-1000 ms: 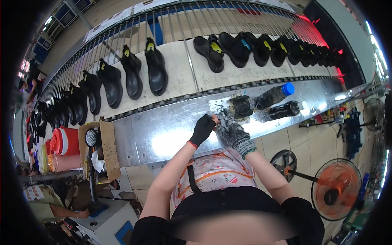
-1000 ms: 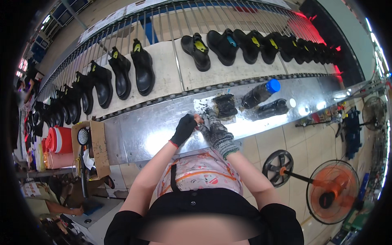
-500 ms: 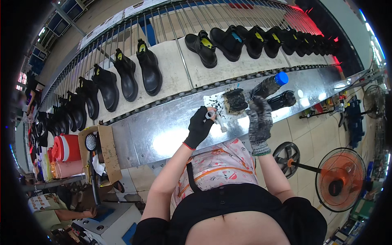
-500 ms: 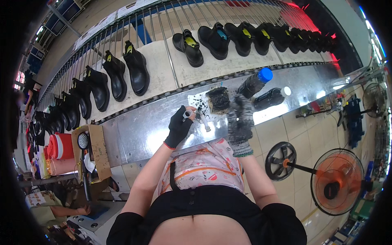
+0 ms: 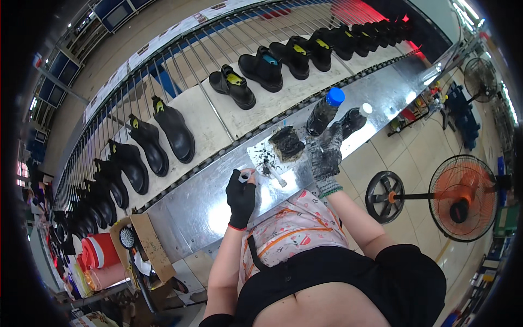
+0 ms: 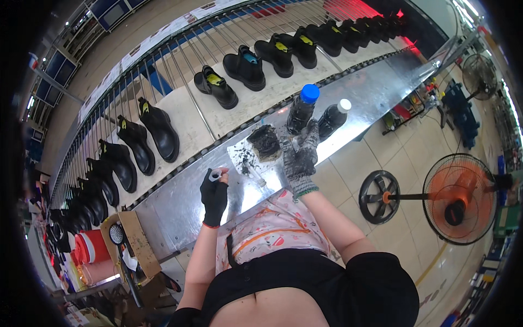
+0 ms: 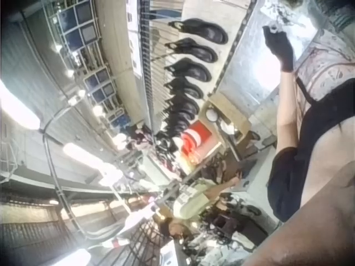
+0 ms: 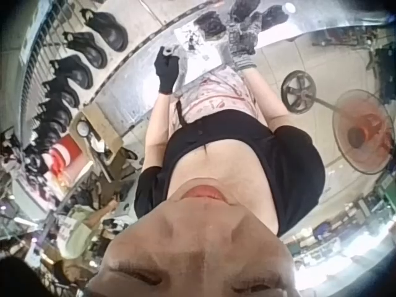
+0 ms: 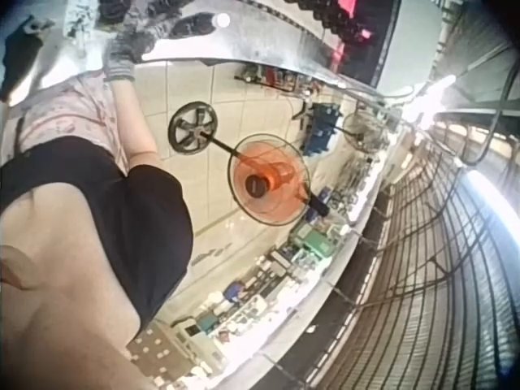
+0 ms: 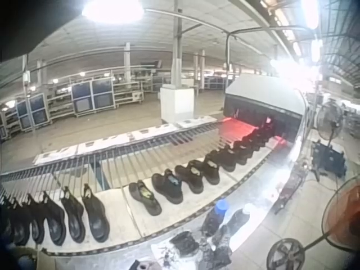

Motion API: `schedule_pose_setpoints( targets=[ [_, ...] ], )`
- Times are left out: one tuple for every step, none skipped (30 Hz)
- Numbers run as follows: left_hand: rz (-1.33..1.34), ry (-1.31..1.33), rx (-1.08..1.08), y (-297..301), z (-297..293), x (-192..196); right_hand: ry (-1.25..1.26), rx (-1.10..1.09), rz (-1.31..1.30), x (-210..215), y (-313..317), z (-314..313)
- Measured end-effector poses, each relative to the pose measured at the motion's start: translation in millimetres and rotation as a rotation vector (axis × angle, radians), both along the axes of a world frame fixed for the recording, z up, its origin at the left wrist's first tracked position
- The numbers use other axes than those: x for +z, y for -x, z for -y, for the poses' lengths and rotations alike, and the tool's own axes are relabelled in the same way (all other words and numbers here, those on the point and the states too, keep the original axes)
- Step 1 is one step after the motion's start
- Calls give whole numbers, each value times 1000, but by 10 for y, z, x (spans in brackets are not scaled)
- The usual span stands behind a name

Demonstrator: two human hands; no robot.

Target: Applying adhesive and cleaning the surface of boots on a production line.

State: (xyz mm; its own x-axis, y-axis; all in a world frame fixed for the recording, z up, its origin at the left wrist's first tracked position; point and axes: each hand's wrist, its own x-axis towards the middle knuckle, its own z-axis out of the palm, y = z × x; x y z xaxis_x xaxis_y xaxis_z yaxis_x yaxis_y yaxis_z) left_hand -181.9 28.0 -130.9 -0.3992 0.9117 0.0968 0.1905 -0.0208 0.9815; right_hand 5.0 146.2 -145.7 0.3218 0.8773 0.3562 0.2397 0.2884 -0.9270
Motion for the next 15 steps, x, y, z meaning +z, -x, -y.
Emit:
schedule_pose_setpoints(
  targets=[
    [-10,16,2,22,22,-18,14,-10,11,13,-3,-56],
    [-11,15,-2,16,39,-4,30,-22,23,30,-10,-99],
    [-3,30,-8,11,57,13,47,-31,36,47,-7,-142],
    [5,45,-12,9,77,36,63,-37,48,66,5,-186],
    [3,44,-8,4,98,59,80,-41,60,83,24,-230],
    [10,51,5,-1,119,85,96,-43,71,102,51,-274],
    [16,58,20,2,140,100,112,-43,83,123,83,-316],
    [19,58,31,8,161,92,128,-43,95,140,110,-356],
    [17,56,37,16,192,98,143,-44,107,160,135,-396],
    [31,71,63,20,224,116,157,-46,119,182,154,-436],
    [44,86,84,28,262,125,173,-52,131,199,170,-466],
    [100,90,80,54,308,110,187,-61,143,220,173,-496],
    [98,85,75,59,356,109,200,-74,154,244,160,-529],
    [118,60,87,55,370,110,210,-94,165,266,129,-582],
    [139,34,94,46,360,121,219,-118,177,292,77,-636]
  ],
)
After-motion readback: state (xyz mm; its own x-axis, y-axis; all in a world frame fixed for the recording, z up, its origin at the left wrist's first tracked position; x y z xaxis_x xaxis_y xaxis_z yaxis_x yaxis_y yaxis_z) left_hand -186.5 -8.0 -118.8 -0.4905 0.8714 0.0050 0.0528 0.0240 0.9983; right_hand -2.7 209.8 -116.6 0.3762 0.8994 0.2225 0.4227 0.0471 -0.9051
